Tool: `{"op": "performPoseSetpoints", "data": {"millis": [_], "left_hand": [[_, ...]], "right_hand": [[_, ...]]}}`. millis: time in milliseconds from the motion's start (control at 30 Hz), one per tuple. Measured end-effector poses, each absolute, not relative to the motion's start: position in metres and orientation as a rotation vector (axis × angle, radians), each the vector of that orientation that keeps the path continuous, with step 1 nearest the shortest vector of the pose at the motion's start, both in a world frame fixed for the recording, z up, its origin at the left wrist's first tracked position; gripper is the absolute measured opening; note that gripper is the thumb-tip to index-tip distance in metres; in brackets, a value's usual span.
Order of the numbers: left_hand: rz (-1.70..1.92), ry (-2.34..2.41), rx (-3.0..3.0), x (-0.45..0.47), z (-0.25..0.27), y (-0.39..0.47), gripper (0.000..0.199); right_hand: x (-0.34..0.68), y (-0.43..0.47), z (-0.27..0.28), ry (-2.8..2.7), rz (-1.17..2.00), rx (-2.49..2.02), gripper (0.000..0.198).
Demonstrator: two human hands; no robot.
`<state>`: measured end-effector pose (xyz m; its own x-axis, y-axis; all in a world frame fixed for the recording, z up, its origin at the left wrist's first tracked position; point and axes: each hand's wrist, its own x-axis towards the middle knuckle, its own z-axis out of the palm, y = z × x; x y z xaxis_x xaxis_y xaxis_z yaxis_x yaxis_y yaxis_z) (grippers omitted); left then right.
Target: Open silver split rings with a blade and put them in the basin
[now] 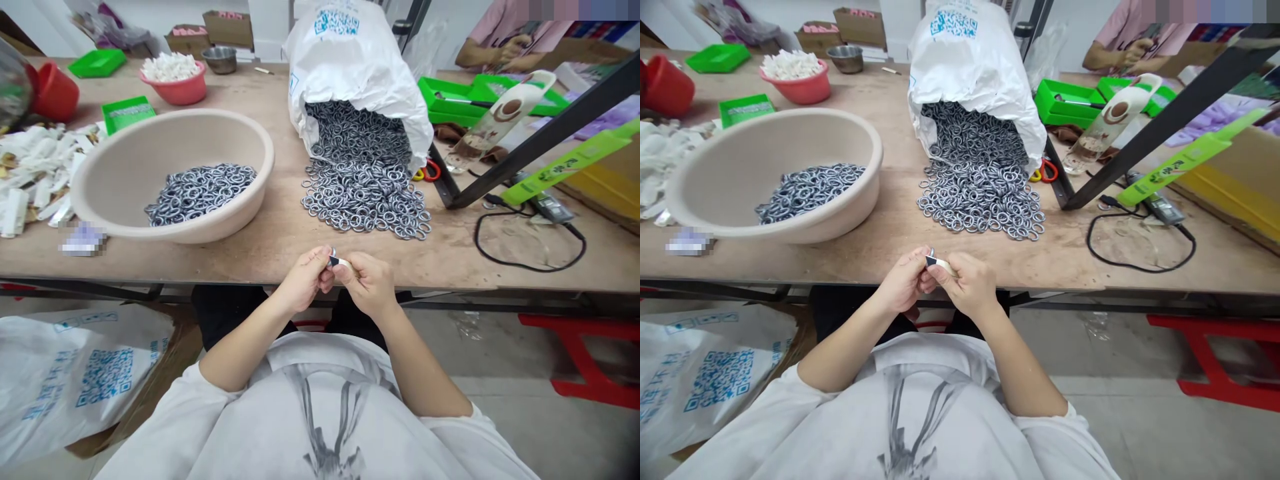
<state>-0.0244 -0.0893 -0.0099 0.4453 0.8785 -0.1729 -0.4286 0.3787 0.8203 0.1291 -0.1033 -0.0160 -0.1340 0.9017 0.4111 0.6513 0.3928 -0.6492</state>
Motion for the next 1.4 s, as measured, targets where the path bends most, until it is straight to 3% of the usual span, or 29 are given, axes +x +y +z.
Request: {"op": "performPoseSetpoints", "data": {"millis": [167,300,433,533,633,733,1000,1233,1400], "left_hand": [[0.630,0.555,1.005,-0.032,-0.009,-0.097,0.051],[0.790,0.684,0.928,-0.039,-0.011,-0.091,0.048],[0.888,0.758,0.860,-0.043,-0.016,-0.084,0.047],[0.970,0.787,0.758,-0.045,-0.019,-0.080,0.042],[1.005,0.821,0.679,-0.046,-0.019,-0.075,0.036],[1.017,0.855,0.646,-0.045,-0.017,-0.070,0.035],[1.026,0.843,0.921,-0.021,-0.018,-0.072,0.046],[1.054,0.888,1.057,-0.020,-0.014,-0.081,0.038],[1.073,0.777,0.918,-0.017,-0.012,-0.087,0.042]], "right_hand": [[0.153,-0.072,-0.021,-1.622,0.359,-1.665,0.055],[0.165,-0.037,-0.012,-1.655,0.248,-1.856,0.042],[0.163,-0.014,-0.011,-1.814,0.240,-2.049,0.045],[0.163,-0.011,-0.016,-1.864,0.239,-2.070,0.036],[0.169,-0.012,-0.021,-1.811,0.246,-2.008,0.021],[0.176,-0.016,-0.024,-1.730,0.393,-1.811,0.036],[0.139,-0.064,-0.013,-1.494,1.321,-1.106,0.054],[0.123,-0.082,-0.008,-1.381,1.106,-1.091,0.051],[0.111,-0.084,-0.015,-1.295,1.162,-1.049,0.052]]}}
